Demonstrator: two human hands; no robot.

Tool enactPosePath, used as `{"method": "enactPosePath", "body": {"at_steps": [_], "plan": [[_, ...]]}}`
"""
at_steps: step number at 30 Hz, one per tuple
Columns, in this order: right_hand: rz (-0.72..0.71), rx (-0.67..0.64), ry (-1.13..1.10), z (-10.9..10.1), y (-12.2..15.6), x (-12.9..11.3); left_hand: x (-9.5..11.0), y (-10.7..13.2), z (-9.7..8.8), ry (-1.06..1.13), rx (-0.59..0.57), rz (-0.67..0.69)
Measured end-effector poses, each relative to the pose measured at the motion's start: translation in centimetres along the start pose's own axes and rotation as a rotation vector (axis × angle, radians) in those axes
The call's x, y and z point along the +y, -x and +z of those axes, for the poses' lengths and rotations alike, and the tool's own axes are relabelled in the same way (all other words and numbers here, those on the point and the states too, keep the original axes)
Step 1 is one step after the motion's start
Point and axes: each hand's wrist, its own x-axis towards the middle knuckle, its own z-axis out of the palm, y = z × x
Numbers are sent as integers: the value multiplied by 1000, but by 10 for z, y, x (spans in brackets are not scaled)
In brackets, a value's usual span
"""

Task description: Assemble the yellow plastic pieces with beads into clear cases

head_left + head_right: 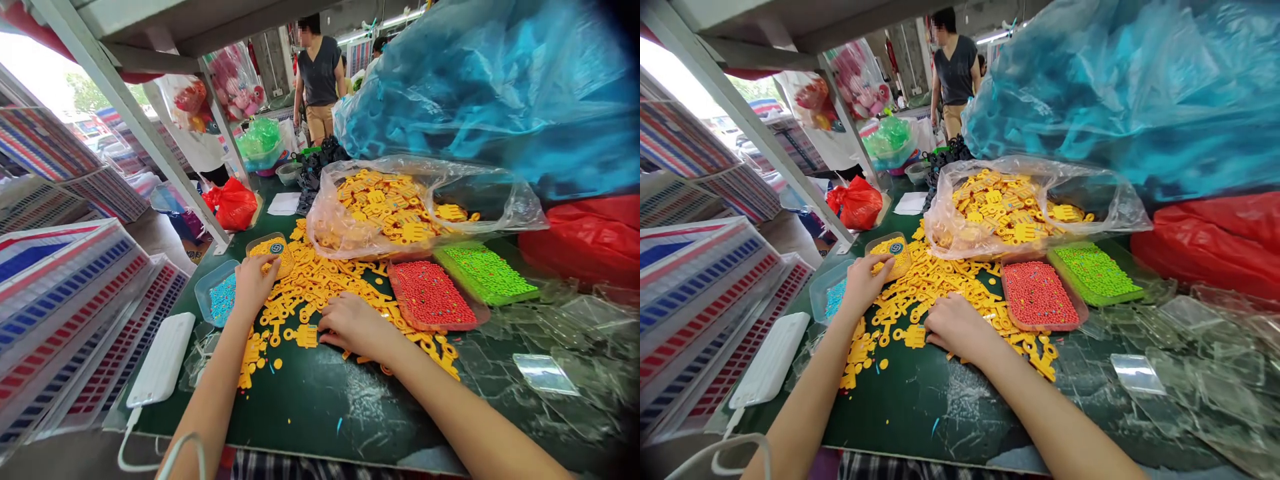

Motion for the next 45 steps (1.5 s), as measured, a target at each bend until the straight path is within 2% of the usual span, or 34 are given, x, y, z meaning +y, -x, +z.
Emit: {"method": "enactPosePath", "body": {"at_steps": [5, 8, 11, 15, 17, 19, 22, 24, 28, 30, 33, 37, 45], "plan": [[-16, -58, 0, -9, -2, -5, 31, -1, -6, 135, -44, 214], [-11, -88, -12, -14, -3, -5, 43, -4, -13, 168, -132, 208], [0, -82, -23, -13, -2, -3, 46, 1, -19, 231, -217, 218], [25, -33, -35, -7, 1, 0, 41, 19, -25, 273, -447, 260], [19, -12, -28, -5, 1, 1, 39, 27, -24, 256, -526, 263], [-20, 12, -8, -4, 1, -2, 41, 32, -22, 265, -530, 280], [-117, 120, 19, -1, 0, -13, 55, 29, -18, 352, -433, 352], [-232, 277, 23, 4, -2, -26, 73, 21, -12, 422, -430, 440], [-510, 653, 14, 19, -10, -44, 123, 4, 9, 452, -534, 702], [-614, 726, 25, 24, -14, -46, 148, -2, 25, 397, -565, 827], [-713, 666, 53, 27, -20, -42, 181, -8, 49, 264, -589, 960], [-671, 609, 24, 26, -24, -36, 207, -13, 71, 122, -621, 1034], [-618, 511, 89, 18, -23, -33, 218, -19, 90, 33, -691, 1011]]}}
